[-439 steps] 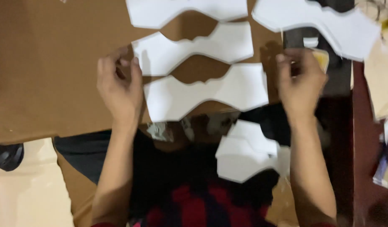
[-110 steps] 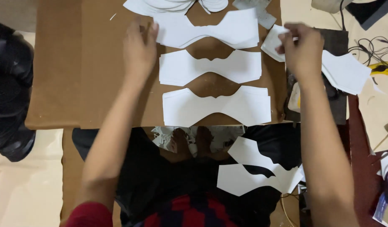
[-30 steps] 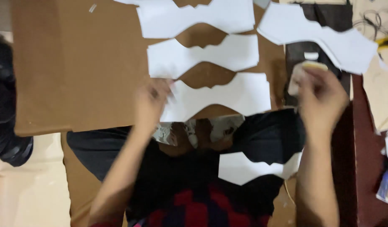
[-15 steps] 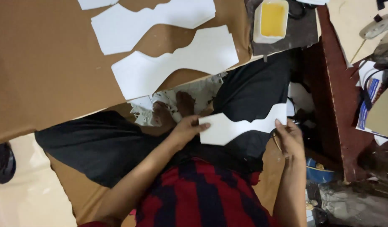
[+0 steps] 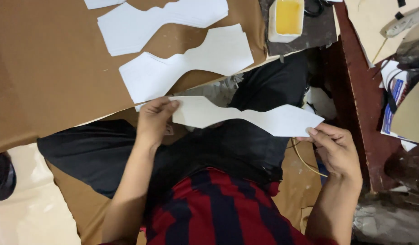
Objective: The person sits on the floor and sorts white paper cutouts on a brown table. They pick up stacks of cutouts, separate them, and arrange them into piles. The person also moves a container of yellow liquid and a stack of paper to the side.
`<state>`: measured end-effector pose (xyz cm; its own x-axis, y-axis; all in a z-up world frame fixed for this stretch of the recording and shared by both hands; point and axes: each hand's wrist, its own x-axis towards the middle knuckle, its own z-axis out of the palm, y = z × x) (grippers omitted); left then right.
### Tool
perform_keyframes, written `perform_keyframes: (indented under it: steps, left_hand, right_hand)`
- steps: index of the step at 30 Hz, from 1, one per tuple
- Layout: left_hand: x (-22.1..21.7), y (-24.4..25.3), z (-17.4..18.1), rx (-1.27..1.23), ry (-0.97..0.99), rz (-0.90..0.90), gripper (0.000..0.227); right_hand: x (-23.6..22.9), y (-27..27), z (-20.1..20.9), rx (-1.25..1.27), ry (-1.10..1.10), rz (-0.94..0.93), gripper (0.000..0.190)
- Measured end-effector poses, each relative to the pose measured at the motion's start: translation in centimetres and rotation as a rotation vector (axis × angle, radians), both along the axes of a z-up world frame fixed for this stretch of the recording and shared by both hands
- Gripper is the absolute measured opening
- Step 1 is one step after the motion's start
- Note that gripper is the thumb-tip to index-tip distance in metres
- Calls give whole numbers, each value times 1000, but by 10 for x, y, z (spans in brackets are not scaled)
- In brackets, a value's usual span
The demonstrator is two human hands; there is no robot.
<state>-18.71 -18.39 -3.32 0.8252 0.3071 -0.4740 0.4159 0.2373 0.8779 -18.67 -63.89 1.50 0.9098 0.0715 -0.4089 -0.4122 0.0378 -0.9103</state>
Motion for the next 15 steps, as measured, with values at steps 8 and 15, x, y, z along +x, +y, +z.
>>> perform_keyframes:
  steps: [8,15]
  left_hand:
    - [-3,56,38,181,-169,100,14]
    - [59,145,4,626,-188,273,22]
  right_hand:
    - [67,97,11,-188,-187,188,3]
    - [177,210,16,-373,-455,240,18]
